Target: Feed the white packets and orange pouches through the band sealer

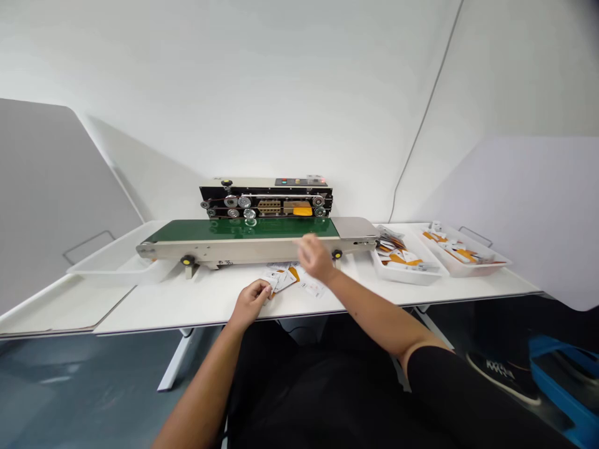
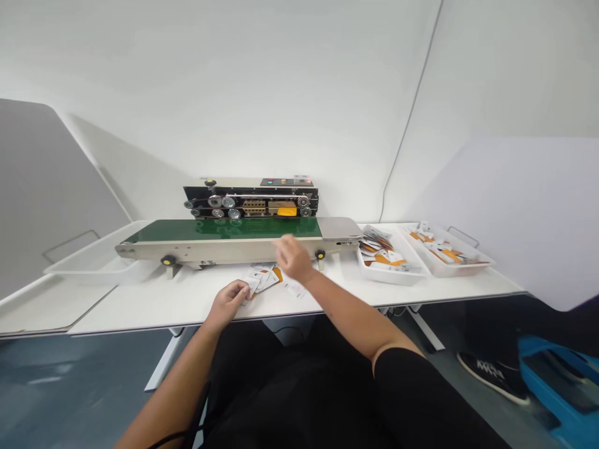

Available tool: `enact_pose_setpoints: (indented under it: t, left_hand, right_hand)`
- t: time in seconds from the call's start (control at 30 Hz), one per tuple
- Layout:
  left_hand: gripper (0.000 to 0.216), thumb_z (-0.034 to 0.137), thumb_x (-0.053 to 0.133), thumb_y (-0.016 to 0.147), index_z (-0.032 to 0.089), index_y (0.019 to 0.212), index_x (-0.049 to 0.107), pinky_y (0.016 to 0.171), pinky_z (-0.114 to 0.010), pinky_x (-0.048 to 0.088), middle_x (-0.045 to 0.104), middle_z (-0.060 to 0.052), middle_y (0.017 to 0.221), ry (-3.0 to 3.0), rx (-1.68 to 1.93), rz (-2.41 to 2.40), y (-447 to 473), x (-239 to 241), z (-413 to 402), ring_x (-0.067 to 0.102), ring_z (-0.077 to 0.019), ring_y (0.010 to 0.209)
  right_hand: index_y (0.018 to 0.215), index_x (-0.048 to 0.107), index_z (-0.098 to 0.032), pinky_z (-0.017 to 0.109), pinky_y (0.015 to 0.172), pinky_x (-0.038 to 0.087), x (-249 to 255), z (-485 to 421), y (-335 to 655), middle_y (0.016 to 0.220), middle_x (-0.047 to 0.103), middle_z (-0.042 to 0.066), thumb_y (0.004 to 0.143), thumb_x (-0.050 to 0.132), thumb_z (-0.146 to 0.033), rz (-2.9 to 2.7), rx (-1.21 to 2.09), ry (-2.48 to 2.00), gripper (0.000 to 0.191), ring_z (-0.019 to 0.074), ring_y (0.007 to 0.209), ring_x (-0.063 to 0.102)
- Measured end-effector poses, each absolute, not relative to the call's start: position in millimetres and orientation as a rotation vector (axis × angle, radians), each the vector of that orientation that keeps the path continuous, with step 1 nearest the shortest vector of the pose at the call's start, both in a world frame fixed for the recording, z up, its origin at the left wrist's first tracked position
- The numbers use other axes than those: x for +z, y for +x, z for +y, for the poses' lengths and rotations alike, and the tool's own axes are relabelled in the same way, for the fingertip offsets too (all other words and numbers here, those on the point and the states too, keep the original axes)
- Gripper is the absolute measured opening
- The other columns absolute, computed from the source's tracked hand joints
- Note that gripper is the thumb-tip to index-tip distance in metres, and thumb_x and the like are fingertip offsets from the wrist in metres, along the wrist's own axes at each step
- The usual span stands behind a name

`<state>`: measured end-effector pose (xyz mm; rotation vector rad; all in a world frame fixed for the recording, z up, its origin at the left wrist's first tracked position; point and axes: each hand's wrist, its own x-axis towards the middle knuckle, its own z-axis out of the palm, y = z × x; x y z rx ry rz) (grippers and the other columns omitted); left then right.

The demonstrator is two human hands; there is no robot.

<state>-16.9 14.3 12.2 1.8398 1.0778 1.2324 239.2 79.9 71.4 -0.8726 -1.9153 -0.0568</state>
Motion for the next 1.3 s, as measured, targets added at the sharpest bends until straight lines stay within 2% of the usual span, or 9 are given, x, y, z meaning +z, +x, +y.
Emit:
enact_pose_setpoints:
  t: [0.13,0.23,0.33,0.6,0.73,0.83,0.9,1.07,1.3]
  left_hand:
    - [0.033,0.048,0.059,0.095,0.02,0.079,0.063,0.068,-0.027,0.044,0.064,0.0,0.072,1.848,1.213,1.051,-16.2,12.3,14.3,0.058,-0.0163,0.069]
    - [0.033,0.049,0.059,0.094,0.02,0.079,0.063,0.067,-0.027,0.043,0.063,0.001,0.071,1.844,1.222,1.079,-15.8,11.3,14.6,0.057,-0.0163,0.067]
    - [0.033,0.05,0.058,0.095,0.02,0.08,0.062,0.065,-0.026,0.042,0.063,0.001,0.071,1.844,1.202,1.1,-16.3,9.6,16.0,0.056,-0.0161,0.066]
    - [0.03,0.046,0.054,0.097,0.021,0.083,0.063,0.069,-0.029,0.047,0.065,-0.001,0.073,2.022,1.158,1.175,-15.3,6.1,19.5,0.061,-0.0185,0.07]
    - [0.017,0.036,0.062,0.091,0.023,0.1,0.069,0.093,-0.04,0.05,0.074,-0.009,0.1,2.33,1.261,1.327,-8.2,-0.3,27.8,0.067,-0.0272,0.098]
    - [0.039,0.033,0.072,0.084,0.023,0.121,0.066,0.113,-0.052,0.039,0.065,-0.015,0.136,2.467,1.22,1.471,-2.5,-8.7,35.5,0.057,-0.0353,0.128]
    - [0.049,0.036,0.074,0.084,0.025,0.13,0.063,0.117,-0.06,0.03,0.059,-0.015,0.146,2.473,1.087,1.584,-0.2,-13.8,37.9,0.05,-0.0392,0.137]
    - [0.048,0.037,0.073,0.087,0.031,0.133,0.061,0.119,-0.068,0.018,0.065,-0.01,0.139,2.508,0.907,1.592,-1.1,-18.4,36.8,0.047,-0.0402,0.139]
    - [0.034,0.022,0.066,0.085,0.023,0.119,0.068,0.11,-0.052,0.041,0.066,-0.014,0.125,2.486,1.253,1.439,-4.7,-13.3,39.8,0.058,-0.0343,0.121]
  right_hand:
    - [0.13,0.066,-0.022,0.039,0.104,0.047,8.5,46.5,209.1,0.124,0.068,0.01,0.096,0.057,-0.03,-2.356,0.067,-0.875,0.036,0.025,0.118,0.059]
    - [0.138,0.061,-0.018,0.045,0.113,0.041,-9.6,45.6,202.3,0.145,0.057,0.014,0.093,0.065,-0.044,-2.376,0.115,-1.142,0.052,0.0303,0.134,0.05]
    - [0.141,0.058,-0.016,0.049,0.115,0.038,-9.3,48.9,202.9,0.152,0.05,0.018,0.091,0.065,-0.053,-2.356,0.098,-1.321,0.062,0.0337,0.138,0.047]
    - [0.124,0.067,-0.019,0.044,0.107,0.045,-9.7,50.1,205.7,0.134,0.066,0.013,0.095,0.065,-0.036,-2.325,0.134,-1.252,0.034,0.0294,0.125,0.057]
    - [0.126,0.066,-0.019,0.044,0.106,0.045,-12.4,52.2,205.6,0.13,0.067,0.012,0.091,0.07,-0.034,-2.303,0.135,-1.177,0.038,0.0288,0.123,0.057]
    - [0.127,0.066,-0.02,0.044,0.106,0.046,-13.2,53.6,206.1,0.131,0.066,0.013,0.091,0.07,-0.032,-2.328,0.145,-1.124,0.038,0.028,0.122,0.058]
    - [0.127,0.066,-0.02,0.043,0.107,0.046,-13.6,54.6,206.8,0.131,0.067,0.012,0.091,0.069,-0.029,-2.359,0.164,-1.075,0.037,0.0275,0.122,0.059]
    - [0.135,0.063,-0.023,0.041,0.106,0.047,-14.6,55.4,209.1,0.133,0.067,0.01,0.089,0.066,-0.023,-2.339,0.275,-1.015,0.045,0.0252,0.124,0.06]
    - [0.142,0.056,-0.021,0.042,0.111,0.044,-12.7,52.3,211.5,0.137,0.062,0.012,0.088,0.067,-0.02,-2.264,0.272,-0.903,0.055,0.0253,0.128,0.054]
